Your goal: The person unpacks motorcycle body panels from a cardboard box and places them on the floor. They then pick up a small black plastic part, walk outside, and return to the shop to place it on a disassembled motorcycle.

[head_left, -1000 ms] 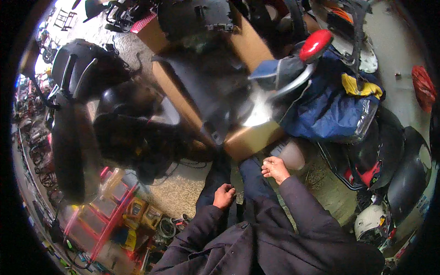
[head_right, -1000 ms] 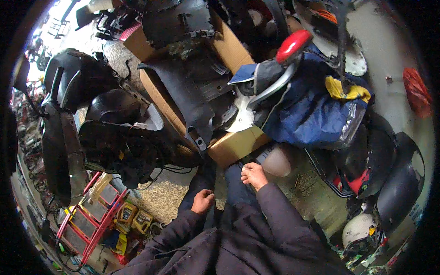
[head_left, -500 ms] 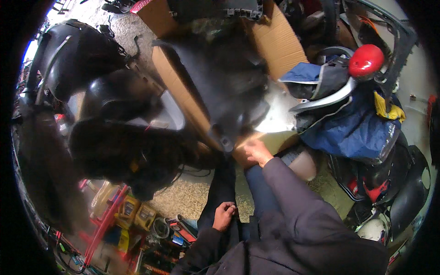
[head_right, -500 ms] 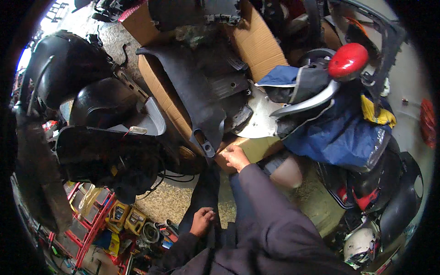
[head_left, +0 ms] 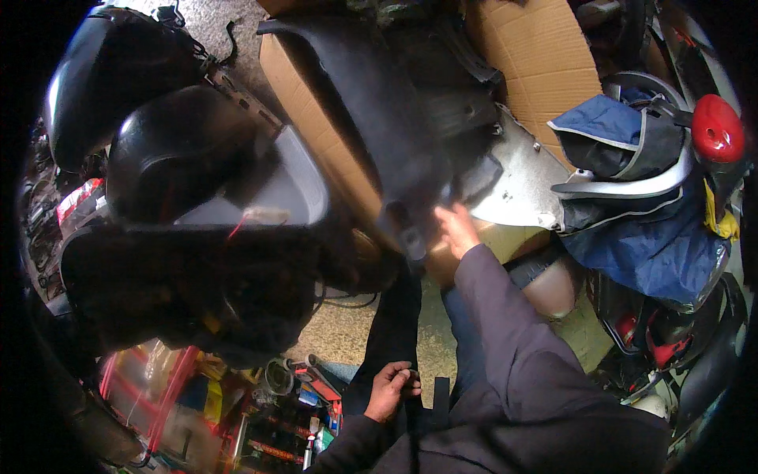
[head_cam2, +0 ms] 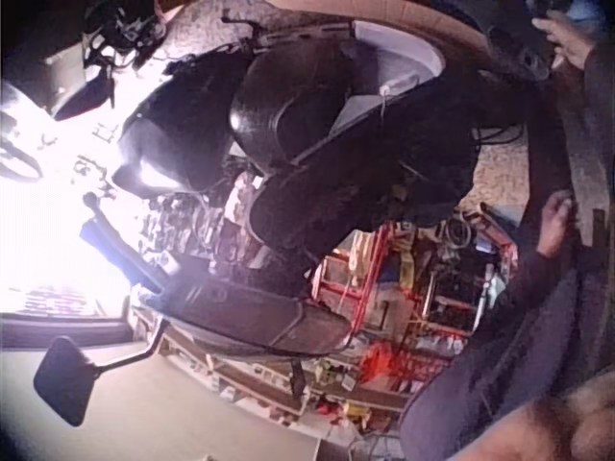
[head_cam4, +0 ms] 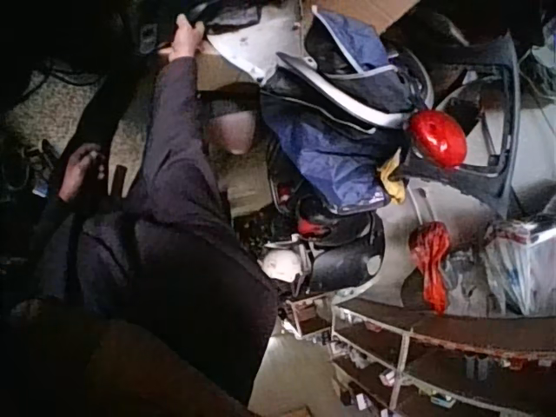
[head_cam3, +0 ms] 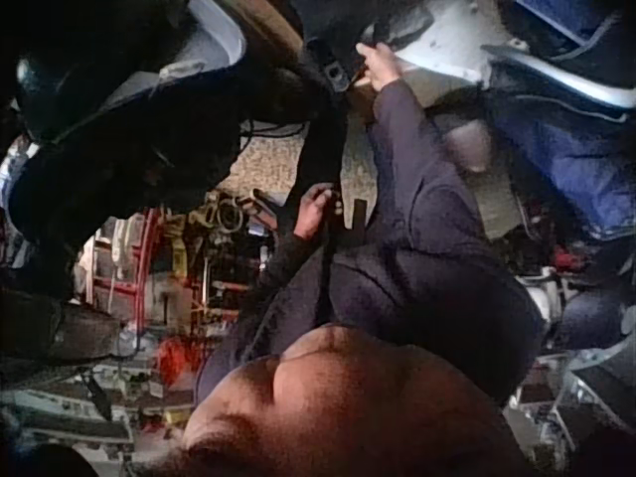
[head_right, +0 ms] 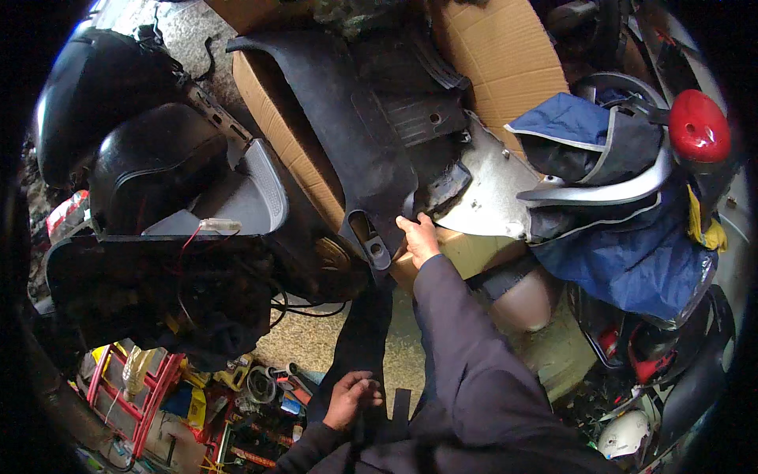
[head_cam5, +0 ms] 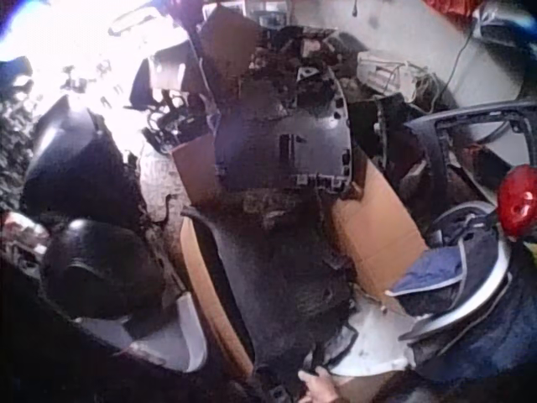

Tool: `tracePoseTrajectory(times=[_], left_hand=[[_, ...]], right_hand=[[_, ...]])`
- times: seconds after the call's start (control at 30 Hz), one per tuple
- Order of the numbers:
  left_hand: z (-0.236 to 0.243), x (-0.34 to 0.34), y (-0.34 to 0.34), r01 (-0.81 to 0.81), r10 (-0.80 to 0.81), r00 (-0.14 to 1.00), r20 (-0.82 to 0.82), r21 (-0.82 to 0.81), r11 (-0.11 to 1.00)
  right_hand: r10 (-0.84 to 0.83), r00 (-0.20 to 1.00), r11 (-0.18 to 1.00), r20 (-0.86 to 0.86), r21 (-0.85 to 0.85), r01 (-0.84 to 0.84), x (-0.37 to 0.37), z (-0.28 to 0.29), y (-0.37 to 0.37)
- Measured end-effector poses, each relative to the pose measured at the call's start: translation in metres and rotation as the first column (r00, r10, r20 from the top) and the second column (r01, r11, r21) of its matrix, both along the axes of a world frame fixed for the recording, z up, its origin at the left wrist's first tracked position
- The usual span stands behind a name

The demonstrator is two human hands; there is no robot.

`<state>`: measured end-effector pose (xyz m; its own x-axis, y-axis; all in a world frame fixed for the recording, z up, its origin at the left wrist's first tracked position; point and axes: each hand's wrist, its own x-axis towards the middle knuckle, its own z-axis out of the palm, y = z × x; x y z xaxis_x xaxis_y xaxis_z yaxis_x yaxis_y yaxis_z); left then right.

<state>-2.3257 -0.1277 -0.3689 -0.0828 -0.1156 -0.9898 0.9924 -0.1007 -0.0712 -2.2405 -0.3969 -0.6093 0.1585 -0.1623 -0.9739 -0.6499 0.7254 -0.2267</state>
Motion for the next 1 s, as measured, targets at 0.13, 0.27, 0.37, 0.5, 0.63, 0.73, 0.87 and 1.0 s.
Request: tracePoseTrajectory(times=[0.13,0.27,0.37,0.5,0.63,0.73,0.87,1.0], left_hand=[[0.000,0.002,0.001,0.012,-0.012,1.000,0.005,-0.008,1.000],[0.000,0.002,0.003,-0.012,0.012,1.000,-0.011,0.002,1.000],[0.002,0.000,0.002,0.011,-0.011,1.000,-0.019,0.017,1.000],[0.005,-0.004,-0.002,0.033,-0.032,0.999,0.043,-0.022,0.999],[0.009,-0.009,-0.007,0.043,-0.038,0.996,0.083,-0.051,0.998],[0.010,-0.015,-0.009,0.117,-0.102,0.976,0.193,-0.071,0.991],[0.010,-0.024,-0.010,0.094,-0.073,0.971,0.229,-0.078,0.993],[0.012,-0.029,-0.017,0.215,-0.176,0.918,0.355,-0.074,0.974]], right_hand=[[0.037,0.999,0.999,-0.022,0.020,-0.037,0.005,-0.002,-0.003],[-0.031,0.997,0.996,0.067,-0.083,0.037,-0.003,-0.017,0.005],[-0.077,0.974,0.982,0.215,-0.153,0.112,-0.011,-0.009,0.009],[0.012,0.986,0.935,0.168,-0.351,0.048,0.001,0.037,0.009],[0.077,0.985,0.901,0.155,-0.433,-0.002,0.018,0.100,0.009],[0.041,0.970,0.907,0.238,-0.416,0.064,0.015,0.142,0.001],[-0.167,0.890,0.978,0.424,-0.039,0.203,-0.020,0.207,-0.031],[-0.645,0.658,0.584,0.389,0.806,0.096,-0.068,0.272,-0.076]])
